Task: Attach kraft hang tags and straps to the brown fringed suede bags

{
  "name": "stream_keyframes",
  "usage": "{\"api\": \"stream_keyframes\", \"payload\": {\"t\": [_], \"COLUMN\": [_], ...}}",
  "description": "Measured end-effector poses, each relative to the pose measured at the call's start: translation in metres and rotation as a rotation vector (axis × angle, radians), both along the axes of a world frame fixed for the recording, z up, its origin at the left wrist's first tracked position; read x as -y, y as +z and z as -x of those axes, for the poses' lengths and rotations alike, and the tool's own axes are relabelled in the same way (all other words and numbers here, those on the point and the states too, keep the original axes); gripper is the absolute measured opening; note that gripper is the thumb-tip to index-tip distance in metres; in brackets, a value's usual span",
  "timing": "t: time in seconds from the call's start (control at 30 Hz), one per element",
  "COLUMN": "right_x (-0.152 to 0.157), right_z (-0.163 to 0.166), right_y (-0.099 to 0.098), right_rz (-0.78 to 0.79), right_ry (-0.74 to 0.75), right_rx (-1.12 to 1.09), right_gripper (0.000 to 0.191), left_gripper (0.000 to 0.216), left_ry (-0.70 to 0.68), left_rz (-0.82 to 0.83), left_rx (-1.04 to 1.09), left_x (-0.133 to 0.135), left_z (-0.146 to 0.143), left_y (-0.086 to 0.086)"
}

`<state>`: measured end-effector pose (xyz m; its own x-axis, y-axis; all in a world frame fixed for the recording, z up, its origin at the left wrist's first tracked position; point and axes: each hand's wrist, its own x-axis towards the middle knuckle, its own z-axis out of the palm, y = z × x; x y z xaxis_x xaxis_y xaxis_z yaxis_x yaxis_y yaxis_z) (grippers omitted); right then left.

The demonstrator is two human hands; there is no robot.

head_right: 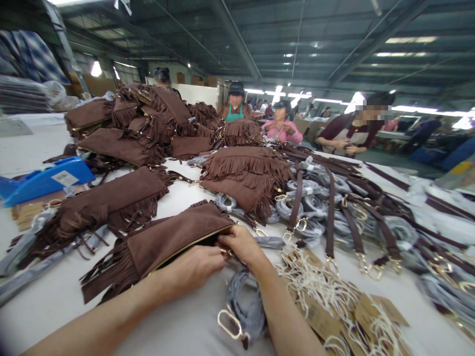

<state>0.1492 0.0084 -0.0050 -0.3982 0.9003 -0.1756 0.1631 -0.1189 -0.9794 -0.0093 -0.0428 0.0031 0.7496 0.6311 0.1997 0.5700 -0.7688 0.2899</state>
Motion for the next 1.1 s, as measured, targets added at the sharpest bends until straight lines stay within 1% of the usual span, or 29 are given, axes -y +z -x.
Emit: {"api": "stream_keyframes", "payload": {"t": [0.07, 0.13, 0.2, 0.3, 0.4, 0.47, 0.53, 0.63, 0.7, 0.77, 0.87, 0.93, 1.0, 1.1], "right_x": [0.0, -0.001, -0.002, -0.003, -0.002, 0.0, 0.003, 0.008, 0.011, 0.013, 0.014, 0.014, 0.014, 0.017], "right_z": [-0.008, -0.016, -0.021, -0.02, -0.011, -0.005, 0.0, 0.007, 0.013, 0.019, 0.026, 0.027, 0.028, 0.031], "right_y": [0.007, 0.014, 0.019, 0.021, 0.02, 0.019, 0.018, 0.016, 0.015, 0.013, 0.007, 0.005, 0.003, 0.001], "right_rz": [0.034, 0.043, 0.0, -0.119, -0.188, -0.155, -0.096, -0.065, -0.138, -0.289, -0.506, -0.587, -0.638, -0.719], "right_ry": [0.026, 0.038, 0.028, 0.007, -0.052, -0.082, -0.078, -0.04, -0.009, -0.008, -0.086, -0.129, -0.136, -0.162], "right_rx": [0.031, 0.083, 0.129, 0.128, 0.044, -0.044, -0.134, -0.169, -0.088, 0.005, 0.095, 0.143, 0.187, 0.218], "right_gripper": [0.025, 0.028, 0.03, 0.031, 0.033, 0.035, 0.036, 0.036, 0.034, 0.03, 0.021, 0.018, 0.016, 0.014], "left_gripper": [0.019, 0.018, 0.017, 0.015, 0.015, 0.017, 0.019, 0.019, 0.019, 0.021, 0.021, 0.021, 0.022, 0.024], "left_ry": [0.104, 0.24, 0.355, 0.452, 0.469, 0.465, 0.479, 0.502, 0.49, 0.468, 0.448, 0.446, 0.455, 0.496], "left_rz": [0.15, 0.258, 0.315, 0.323, 0.297, 0.307, 0.327, 0.34, 0.342, 0.34, 0.343, 0.351, 0.345, 0.287], "left_rx": [0.19, 0.358, 0.467, 0.557, 0.598, 0.607, 0.607, 0.596, 0.589, 0.58, 0.551, 0.544, 0.535, 0.477], "left_x": [-0.007, -0.012, -0.017, -0.019, -0.02, -0.02, -0.021, -0.021, -0.02, -0.019, -0.018, -0.018, -0.018, -0.018], "left_z": [0.013, 0.025, 0.033, 0.035, 0.031, 0.029, 0.029, 0.029, 0.029, 0.027, 0.024, 0.022, 0.021, 0.02], "left_y": [0.008, 0.015, 0.02, 0.018, 0.011, 0.009, 0.008, 0.008, 0.008, 0.007, 0.006, 0.005, 0.004, 0.002]}}
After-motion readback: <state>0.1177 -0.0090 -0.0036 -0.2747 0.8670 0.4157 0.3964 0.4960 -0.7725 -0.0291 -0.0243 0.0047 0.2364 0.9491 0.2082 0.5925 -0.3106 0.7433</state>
